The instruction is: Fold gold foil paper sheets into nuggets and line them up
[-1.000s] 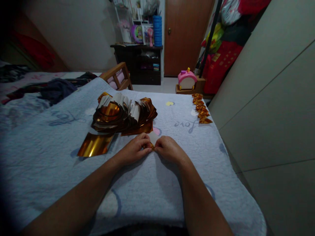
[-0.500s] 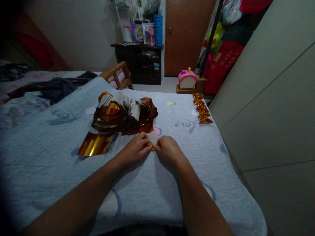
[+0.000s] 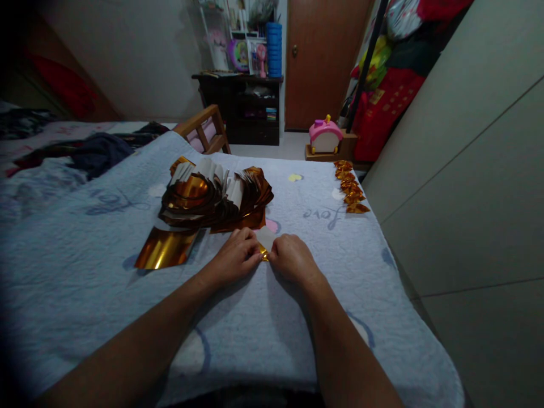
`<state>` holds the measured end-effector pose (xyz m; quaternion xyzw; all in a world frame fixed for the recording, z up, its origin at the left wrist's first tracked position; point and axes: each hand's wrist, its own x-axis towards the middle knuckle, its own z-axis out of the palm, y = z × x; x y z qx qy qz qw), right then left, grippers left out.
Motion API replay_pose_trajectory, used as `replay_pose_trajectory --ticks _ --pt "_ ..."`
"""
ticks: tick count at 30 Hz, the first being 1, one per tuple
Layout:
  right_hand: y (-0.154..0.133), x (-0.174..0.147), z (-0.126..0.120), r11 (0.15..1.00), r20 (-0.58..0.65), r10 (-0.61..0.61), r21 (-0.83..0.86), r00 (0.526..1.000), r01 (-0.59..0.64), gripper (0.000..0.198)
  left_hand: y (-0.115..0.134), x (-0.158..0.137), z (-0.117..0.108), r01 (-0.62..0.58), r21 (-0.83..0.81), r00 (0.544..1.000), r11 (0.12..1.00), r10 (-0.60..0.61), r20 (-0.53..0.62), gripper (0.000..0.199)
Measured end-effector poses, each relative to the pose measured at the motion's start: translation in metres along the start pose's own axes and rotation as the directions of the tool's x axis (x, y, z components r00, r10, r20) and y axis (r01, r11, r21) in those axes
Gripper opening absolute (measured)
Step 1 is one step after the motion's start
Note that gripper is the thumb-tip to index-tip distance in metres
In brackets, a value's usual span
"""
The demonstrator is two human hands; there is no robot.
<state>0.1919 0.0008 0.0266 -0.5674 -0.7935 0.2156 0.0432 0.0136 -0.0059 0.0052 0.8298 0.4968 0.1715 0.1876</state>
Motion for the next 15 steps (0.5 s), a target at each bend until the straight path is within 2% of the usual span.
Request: replay_pose_trajectory --ticks 15 --pt "-0.0025 -0.0013 0.0022 0.987 0.024 -0.023 -0.16 0.999 0.026 0.035 -0.0018 0.0009 0.0033 -0.025 0.079 0.999 0.997 0.022 0.037 0.021"
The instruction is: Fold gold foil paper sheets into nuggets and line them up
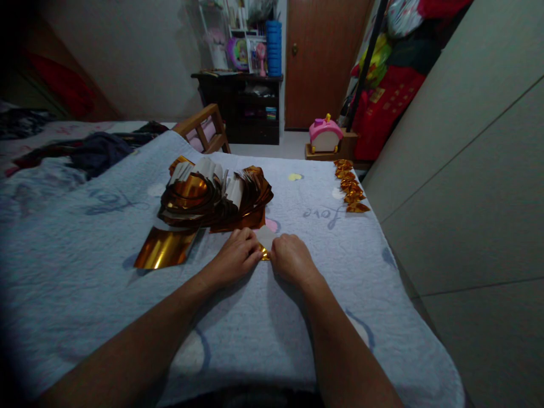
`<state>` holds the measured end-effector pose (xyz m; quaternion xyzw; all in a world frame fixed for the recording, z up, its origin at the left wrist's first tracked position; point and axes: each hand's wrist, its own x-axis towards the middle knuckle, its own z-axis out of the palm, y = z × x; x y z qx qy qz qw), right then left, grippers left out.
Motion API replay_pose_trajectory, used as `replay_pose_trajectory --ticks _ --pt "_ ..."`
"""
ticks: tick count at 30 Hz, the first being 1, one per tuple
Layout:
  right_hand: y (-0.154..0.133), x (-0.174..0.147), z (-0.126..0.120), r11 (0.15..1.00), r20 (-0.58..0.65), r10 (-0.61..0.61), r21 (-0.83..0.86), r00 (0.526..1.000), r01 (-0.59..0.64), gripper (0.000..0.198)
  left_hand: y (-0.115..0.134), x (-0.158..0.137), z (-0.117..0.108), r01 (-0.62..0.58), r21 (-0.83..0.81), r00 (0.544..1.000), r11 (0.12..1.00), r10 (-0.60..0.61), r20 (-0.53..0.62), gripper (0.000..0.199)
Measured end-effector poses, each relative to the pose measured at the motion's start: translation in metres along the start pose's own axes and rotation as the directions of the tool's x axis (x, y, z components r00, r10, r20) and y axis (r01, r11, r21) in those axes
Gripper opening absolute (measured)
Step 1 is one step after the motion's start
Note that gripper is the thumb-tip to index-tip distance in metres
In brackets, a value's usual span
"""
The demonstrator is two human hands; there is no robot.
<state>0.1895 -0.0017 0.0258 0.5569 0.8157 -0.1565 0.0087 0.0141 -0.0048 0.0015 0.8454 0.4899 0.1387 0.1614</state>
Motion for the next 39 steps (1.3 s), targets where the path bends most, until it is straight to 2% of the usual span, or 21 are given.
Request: replay_pose_trajectory --ticks 14,22,39 --pt "0.001 0.002 0.008 0.999 -0.018 0.017 -0.049 1.0 -0.018 0.032 0.002 -0.003 0.005 0.02 0.038 0.999 0.999 -0.019 -0.028 0.018" --pt "-0.001 0.002 0.008 0.998 -0.021 0.056 -0.003 0.998 -0.056 0.029 0.002 -0.005 0.01 0.054 0.091 0.998 0.994 -0.051 -0.037 0.007" --pt "-0.005 -0.007 0.006 0.999 -0.104 0.039 -0.013 0.994 -0.04 0.023 0.005 -0.007 0.012 0.072 0.136 0.997 0.988 -0.07 -0.014 0.01"
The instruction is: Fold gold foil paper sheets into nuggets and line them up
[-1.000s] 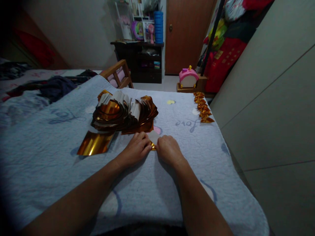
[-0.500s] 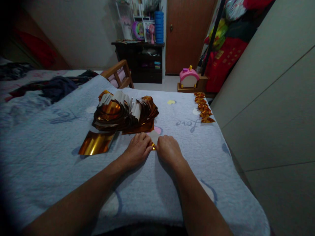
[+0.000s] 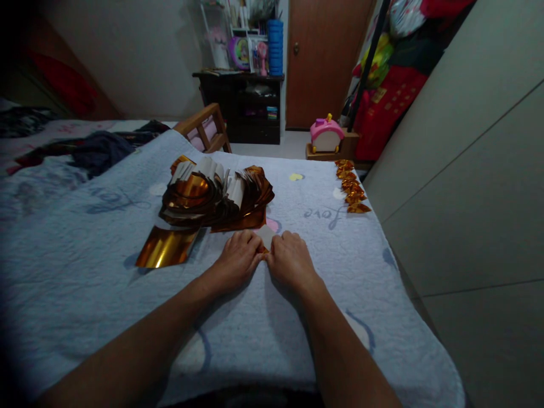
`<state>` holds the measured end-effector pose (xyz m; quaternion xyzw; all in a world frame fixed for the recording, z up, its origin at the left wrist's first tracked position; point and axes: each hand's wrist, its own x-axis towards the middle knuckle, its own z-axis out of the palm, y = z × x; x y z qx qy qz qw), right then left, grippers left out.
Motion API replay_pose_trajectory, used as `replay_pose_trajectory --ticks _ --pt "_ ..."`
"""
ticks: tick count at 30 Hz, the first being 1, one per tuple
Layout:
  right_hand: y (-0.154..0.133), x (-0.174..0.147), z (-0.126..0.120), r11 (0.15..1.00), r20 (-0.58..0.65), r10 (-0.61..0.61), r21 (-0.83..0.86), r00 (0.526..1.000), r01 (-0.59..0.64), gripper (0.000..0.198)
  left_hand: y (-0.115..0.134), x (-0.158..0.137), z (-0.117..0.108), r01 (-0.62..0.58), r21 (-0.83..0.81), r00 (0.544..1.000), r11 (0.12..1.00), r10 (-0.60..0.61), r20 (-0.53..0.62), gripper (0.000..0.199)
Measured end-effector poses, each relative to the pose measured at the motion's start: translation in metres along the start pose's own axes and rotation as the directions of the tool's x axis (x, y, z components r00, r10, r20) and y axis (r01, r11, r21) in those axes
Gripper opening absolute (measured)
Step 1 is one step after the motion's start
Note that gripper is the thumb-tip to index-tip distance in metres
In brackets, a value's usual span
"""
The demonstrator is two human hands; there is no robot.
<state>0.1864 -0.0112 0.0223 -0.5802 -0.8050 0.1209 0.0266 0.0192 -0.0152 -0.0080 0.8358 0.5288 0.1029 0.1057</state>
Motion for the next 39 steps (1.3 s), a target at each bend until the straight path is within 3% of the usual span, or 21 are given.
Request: replay_pose_trajectory --ticks 5,10,14,21,28,33,39 --pt "0.003 -0.002 0.005 0.996 -0.096 0.089 0.014 0.991 -0.088 0.036 -0.001 0.0 -0.001 -0.007 -0.009 1.0 1.0 0.007 -0.002 0.009" --pt "0.01 0.0 0.017 0.996 -0.169 0.078 0.065 0.983 -0.068 0.047 -0.003 0.0 -0.008 -0.013 -0.056 0.998 0.998 0.017 0.064 0.011" --pt "0.014 0.003 0.02 0.992 -0.108 0.087 0.096 0.99 -0.077 0.059 -0.004 0.0 -0.012 -0.001 -0.088 0.995 0.996 0.01 0.1 0.012" --pt "0.022 0.004 0.006 0.986 0.027 0.125 0.11 0.992 -0.127 0.074 -0.005 0.0 -0.01 -0.001 -0.124 0.997 0.992 0.011 0.082 0.011" --pt "0.028 0.004 0.004 0.987 0.017 0.093 0.133 0.996 -0.094 0.078 -0.008 0.001 -0.012 -0.018 -0.179 0.997 0.984 0.03 0.068 0.011" --pt "0.033 0.005 0.006 0.975 -0.016 0.052 0.216 0.999 -0.047 0.078 -0.01 0.002 -0.013 -0.007 -0.246 1.0 0.969 0.007 0.001 0.025" --pt "0.025 0.009 0.012 0.93 -0.161 -0.003 0.363 0.987 0.062 0.075 -0.01 0.002 -0.013 -0.072 -0.308 0.997 0.949 0.063 -0.039 0.048"
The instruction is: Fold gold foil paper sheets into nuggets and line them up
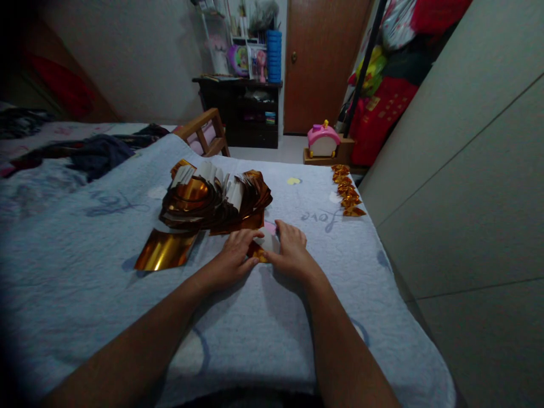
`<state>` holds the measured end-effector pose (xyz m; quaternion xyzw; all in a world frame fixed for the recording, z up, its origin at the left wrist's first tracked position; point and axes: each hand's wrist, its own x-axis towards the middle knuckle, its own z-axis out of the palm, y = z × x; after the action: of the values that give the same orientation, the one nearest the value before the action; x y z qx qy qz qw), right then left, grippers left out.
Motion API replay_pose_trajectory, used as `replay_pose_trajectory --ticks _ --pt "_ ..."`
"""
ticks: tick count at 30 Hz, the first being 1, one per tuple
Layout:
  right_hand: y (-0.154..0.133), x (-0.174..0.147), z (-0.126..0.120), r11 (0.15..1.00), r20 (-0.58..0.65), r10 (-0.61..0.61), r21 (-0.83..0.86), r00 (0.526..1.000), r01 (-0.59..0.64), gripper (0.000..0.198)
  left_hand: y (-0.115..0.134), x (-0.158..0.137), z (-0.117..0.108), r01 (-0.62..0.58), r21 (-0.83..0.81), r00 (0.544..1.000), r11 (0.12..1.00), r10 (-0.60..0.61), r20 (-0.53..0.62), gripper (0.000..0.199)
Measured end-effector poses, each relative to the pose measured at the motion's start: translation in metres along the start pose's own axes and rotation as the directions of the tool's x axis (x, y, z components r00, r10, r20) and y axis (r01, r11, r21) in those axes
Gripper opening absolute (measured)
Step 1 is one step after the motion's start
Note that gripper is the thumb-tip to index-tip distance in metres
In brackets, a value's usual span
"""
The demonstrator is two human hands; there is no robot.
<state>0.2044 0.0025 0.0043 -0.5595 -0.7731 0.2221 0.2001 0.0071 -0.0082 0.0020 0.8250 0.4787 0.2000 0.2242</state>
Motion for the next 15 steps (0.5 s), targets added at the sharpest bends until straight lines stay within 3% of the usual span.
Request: replay_pose_trajectory --ticks 6,9,15 --pt "-0.0057 0.0008 0.0062 0.996 -0.022 -0.045 0.08 0.999 0.047 0.086 -0.002 -0.0006 0.0027 -0.115 -0.173 0.989 0.978 0.097 -0.113 0.079" --pt "-0.006 0.0012 0.0049 0.98 -0.021 -0.052 0.189 0.998 0.055 0.088 -0.0031 -0.0008 0.0053 -0.123 -0.223 0.988 0.967 0.099 -0.114 0.091" --pt "-0.0107 0.0007 0.002 0.897 0.051 -0.075 0.439 0.996 0.045 0.085 -0.0021 0.0009 0.0051 -0.178 -0.255 0.977 0.95 0.14 -0.158 0.097"
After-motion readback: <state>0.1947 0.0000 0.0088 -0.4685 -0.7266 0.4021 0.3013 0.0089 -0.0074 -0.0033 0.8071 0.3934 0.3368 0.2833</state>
